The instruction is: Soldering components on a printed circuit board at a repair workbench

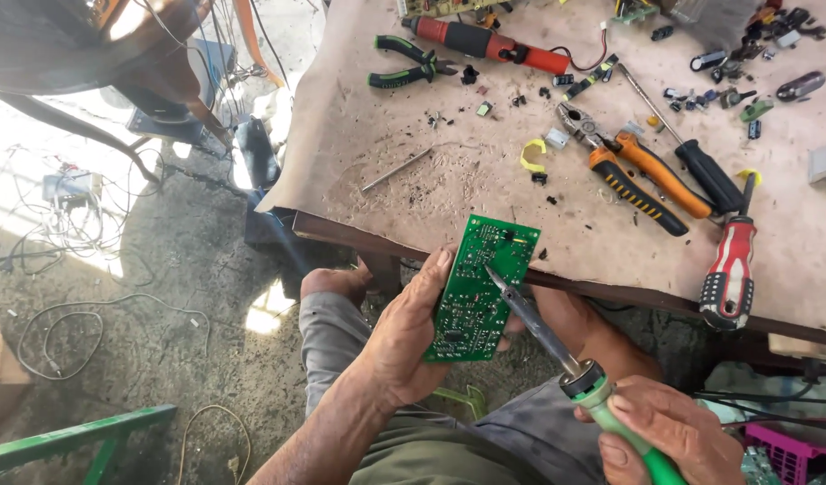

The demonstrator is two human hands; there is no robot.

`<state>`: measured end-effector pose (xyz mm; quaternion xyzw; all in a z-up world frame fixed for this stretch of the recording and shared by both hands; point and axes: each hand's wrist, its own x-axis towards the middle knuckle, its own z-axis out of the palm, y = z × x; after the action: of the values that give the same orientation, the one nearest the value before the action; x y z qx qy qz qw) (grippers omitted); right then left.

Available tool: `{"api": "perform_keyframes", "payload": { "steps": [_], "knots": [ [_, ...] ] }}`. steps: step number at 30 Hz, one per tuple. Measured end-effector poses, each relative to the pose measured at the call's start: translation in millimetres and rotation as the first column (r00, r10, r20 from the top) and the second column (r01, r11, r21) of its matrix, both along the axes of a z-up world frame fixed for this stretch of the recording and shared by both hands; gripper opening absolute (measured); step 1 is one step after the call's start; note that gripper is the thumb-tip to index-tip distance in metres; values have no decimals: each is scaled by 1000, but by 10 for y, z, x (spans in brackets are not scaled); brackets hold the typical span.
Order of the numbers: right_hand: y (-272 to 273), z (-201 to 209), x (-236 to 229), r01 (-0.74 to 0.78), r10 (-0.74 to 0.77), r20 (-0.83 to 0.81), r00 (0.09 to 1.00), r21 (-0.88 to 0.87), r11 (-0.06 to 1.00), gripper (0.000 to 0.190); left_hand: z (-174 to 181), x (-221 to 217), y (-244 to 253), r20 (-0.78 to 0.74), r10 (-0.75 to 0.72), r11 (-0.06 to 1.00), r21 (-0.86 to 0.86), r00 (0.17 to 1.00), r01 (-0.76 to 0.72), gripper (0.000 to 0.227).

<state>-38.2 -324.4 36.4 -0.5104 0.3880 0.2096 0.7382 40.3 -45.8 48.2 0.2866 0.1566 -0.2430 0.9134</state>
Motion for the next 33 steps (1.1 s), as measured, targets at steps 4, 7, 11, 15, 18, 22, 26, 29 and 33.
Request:
{"api": "perform_keyframes", "payload": {
  "steps": [4,7,11,15,18,22,26,29,33],
  "knots": [
    [5,-75,-271,-58,240,415,878,-405,913,47,-77,10,-18,8,48,985,-167,999,-46,33],
    [126,15,-297,6,648,580,493,-747,665,62,-99,57,-58,15,85,979,-187,996,-81,29],
    [457,292,-133,182,727,578,370,-813,554,32,-120,102,-63,-118,108,985,-123,987,-122,25],
    [367,257,-93,96,747,589,308,-800,592,39,-180,105,-17,-124,76,982,-161,989,-95,20],
    [348,257,-99,62,768,557,316,-820,569,40,-241,134,2,-197,47,977,-194,979,-86,21],
    [346,276,-74,71,779,561,281,-821,566,40,-316,123,7,-256,-5,988,-149,967,-34,27],
    [302,220,-60,188,823,541,171,-838,512,35,-283,106,5,-228,1,985,-165,974,-40,24],
    [385,214,-164,249,794,539,281,-840,482,29,-192,91,4,-200,23,986,-158,979,-56,18],
    [391,212,-132,280,796,570,201,-813,511,28,-151,65,29,-147,-57,964,-267,988,16,25]
  ]
}}
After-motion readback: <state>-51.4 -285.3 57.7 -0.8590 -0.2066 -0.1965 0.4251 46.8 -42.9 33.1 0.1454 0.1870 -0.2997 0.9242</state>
